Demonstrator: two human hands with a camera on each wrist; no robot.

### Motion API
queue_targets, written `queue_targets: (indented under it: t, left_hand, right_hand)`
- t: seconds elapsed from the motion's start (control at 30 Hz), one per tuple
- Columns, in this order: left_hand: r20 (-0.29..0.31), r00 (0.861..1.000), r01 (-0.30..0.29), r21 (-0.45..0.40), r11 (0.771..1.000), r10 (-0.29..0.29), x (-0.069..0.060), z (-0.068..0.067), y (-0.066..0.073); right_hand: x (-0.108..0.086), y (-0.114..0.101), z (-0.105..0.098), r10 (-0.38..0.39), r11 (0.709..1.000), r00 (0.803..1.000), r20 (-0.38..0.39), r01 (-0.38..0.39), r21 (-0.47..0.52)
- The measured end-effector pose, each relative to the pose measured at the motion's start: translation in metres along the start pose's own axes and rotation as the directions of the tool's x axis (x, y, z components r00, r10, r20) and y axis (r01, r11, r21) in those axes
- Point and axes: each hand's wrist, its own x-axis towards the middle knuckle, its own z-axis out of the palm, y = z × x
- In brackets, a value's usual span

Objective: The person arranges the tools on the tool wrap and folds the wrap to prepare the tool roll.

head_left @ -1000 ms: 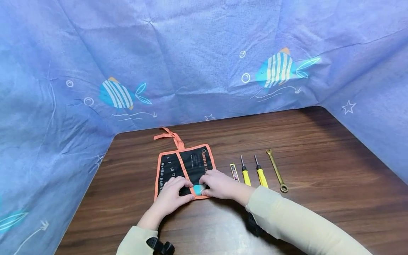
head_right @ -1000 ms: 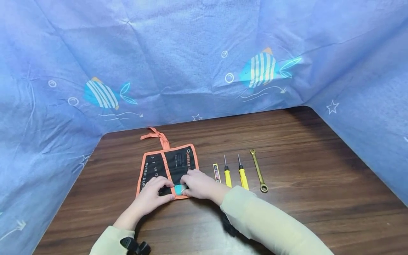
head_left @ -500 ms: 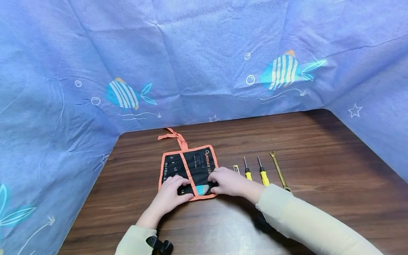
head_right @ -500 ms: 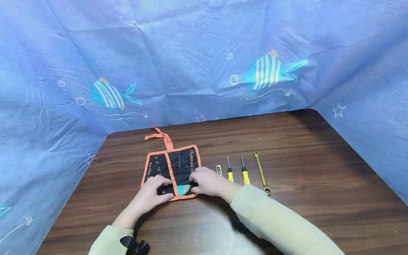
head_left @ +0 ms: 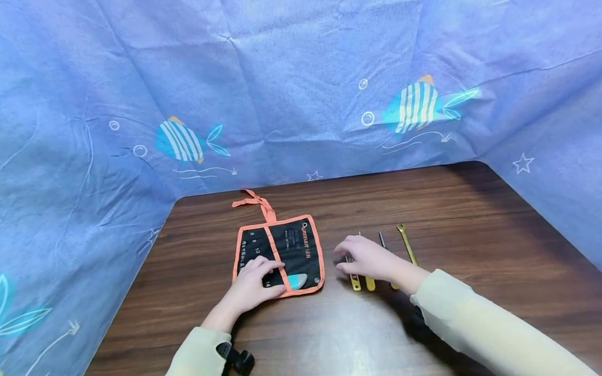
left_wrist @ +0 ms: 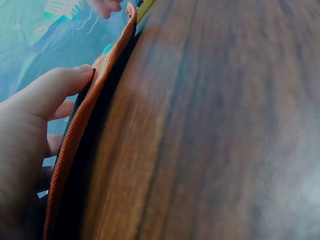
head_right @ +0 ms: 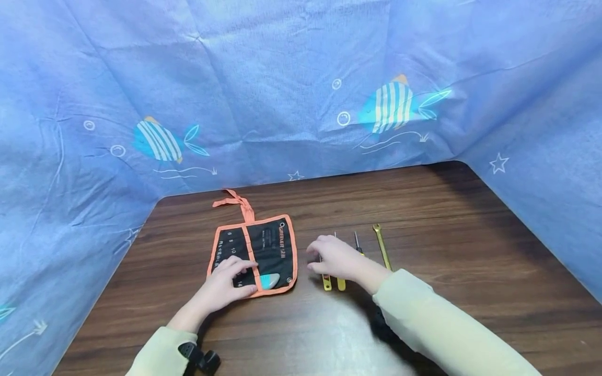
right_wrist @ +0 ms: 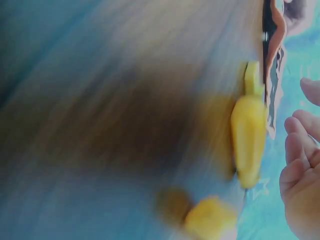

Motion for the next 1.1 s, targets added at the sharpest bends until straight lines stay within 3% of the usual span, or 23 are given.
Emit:
queue_targets:
  t: [0.2, 0.5, 0.87, 1.1]
  left_hand:
    - [0.035, 0.999, 0.005, 0.047, 0.999, -0.007, 0.001, 0.002, -0.001]
    - [0.069, 0.997, 0.033, 0.125, 0.992, -0.042, 0.002, 0.002, 0.002]
    - [0.036, 0.999, 0.033, 0.117, 0.993, -0.037, 0.001, 0.004, 0.001]
    - [0.025, 0.998, 0.053, 0.098, 0.994, -0.056, 0.001, 0.004, -0.001]
  right_hand:
    - [-0.020, 0.019, -0.010, 0.034, 0.999, 0.997, -0.064, -0.034, -0.002]
    - [-0.050, 0.048, -0.023, 0.162, 0.987, 0.980, -0.113, -0.159, 0.037]
    - [-0.081, 0.066, -0.032, 0.281, 0.959, 0.953, -0.114, -0.277, 0.052]
    - [-0.098, 0.073, -0.033, 0.283, 0.959, 0.948, -0.142, -0.278, 0.052]
